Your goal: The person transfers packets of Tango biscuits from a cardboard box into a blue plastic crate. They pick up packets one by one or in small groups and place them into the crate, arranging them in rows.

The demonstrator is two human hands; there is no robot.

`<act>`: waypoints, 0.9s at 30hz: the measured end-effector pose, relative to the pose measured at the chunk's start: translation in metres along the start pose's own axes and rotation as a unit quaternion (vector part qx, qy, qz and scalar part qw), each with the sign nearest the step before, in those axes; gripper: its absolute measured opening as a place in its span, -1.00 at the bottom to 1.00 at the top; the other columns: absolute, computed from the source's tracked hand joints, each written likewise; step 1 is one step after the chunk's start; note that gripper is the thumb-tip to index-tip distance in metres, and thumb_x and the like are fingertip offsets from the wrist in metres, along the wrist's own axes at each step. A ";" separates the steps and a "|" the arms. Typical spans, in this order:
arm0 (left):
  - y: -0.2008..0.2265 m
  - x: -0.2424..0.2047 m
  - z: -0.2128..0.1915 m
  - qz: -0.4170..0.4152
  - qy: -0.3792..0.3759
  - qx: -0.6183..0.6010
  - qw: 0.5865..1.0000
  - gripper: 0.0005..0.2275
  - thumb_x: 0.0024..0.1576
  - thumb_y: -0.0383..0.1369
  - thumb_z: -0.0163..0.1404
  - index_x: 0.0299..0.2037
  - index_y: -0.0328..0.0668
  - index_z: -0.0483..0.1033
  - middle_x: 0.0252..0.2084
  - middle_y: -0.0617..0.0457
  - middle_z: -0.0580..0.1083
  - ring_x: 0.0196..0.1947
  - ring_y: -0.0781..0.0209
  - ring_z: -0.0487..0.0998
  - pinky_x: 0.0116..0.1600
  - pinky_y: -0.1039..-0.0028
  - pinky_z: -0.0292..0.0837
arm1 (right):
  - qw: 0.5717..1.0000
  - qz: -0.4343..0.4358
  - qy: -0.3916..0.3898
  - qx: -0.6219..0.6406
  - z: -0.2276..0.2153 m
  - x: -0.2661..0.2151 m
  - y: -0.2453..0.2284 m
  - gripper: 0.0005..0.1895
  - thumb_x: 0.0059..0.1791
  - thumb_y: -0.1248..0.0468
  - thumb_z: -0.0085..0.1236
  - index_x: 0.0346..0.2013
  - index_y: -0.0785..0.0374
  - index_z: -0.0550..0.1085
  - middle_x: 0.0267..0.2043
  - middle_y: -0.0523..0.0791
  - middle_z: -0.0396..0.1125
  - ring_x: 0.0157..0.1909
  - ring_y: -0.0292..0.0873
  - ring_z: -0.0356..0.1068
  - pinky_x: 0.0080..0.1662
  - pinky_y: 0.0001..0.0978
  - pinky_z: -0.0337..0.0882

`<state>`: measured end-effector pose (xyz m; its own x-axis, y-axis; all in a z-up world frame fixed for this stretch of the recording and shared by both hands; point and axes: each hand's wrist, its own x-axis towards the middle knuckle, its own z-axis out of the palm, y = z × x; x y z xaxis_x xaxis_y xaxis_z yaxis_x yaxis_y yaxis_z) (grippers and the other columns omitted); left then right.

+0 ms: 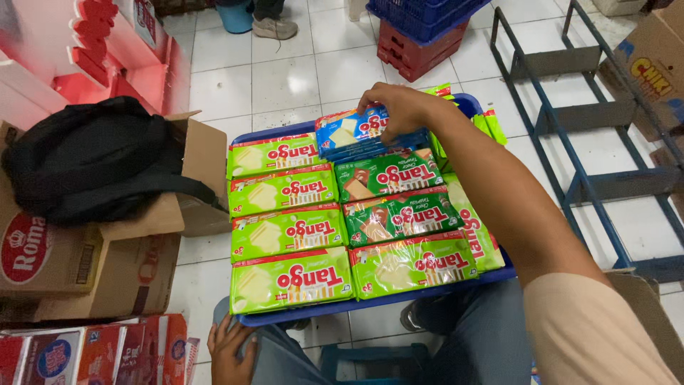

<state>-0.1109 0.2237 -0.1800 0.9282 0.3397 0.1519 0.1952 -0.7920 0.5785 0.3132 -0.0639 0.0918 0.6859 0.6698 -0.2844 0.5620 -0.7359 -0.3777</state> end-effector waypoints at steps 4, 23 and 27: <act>-0.008 -0.001 0.005 0.015 0.006 0.013 1.000 -0.74 -0.15 -0.32 -0.05 -0.24 0.16 0.54 -0.05 0.23 0.44 0.20 0.09 0.19 0.31 0.20 -0.24 | 1.000 -0.022 0.010 0.005 0.006 0.005 0.013 -0.29 -0.47 0.29 0.23 -0.04 -0.06 0.27 -0.01 -0.14 0.08 -0.05 -0.09 0.14 -0.09 -0.26 0.20; -0.009 0.000 0.004 0.018 0.008 0.016 1.000 -0.81 -0.10 -0.31 -0.10 -0.31 0.05 0.53 -0.12 0.25 0.46 0.16 0.06 0.22 0.32 0.20 -0.22 | 0.998 -0.045 -0.006 0.054 0.039 0.014 0.045 -0.34 -0.42 0.33 0.20 -0.05 -0.07 0.29 0.09 -0.15 0.01 0.06 -0.09 0.13 0.03 -0.29 0.15; 0.005 0.003 -0.001 0.002 0.001 0.019 1.000 -0.80 -0.12 -0.34 -0.09 -0.30 0.06 0.53 -0.10 0.22 0.46 0.15 0.08 0.22 0.32 0.21 -0.23 | 0.993 -0.022 -0.012 0.115 0.038 0.008 0.048 -0.52 -0.26 0.16 0.05 -0.03 -0.11 0.34 0.21 -0.15 -0.02 0.18 -0.08 0.04 0.12 -0.28 0.06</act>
<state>-0.1079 0.2214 -0.1758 0.9281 0.3383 0.1555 0.2044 -0.8120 0.5466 0.3284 -0.0907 0.0381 0.6502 0.7050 -0.2833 0.4689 -0.6657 -0.5805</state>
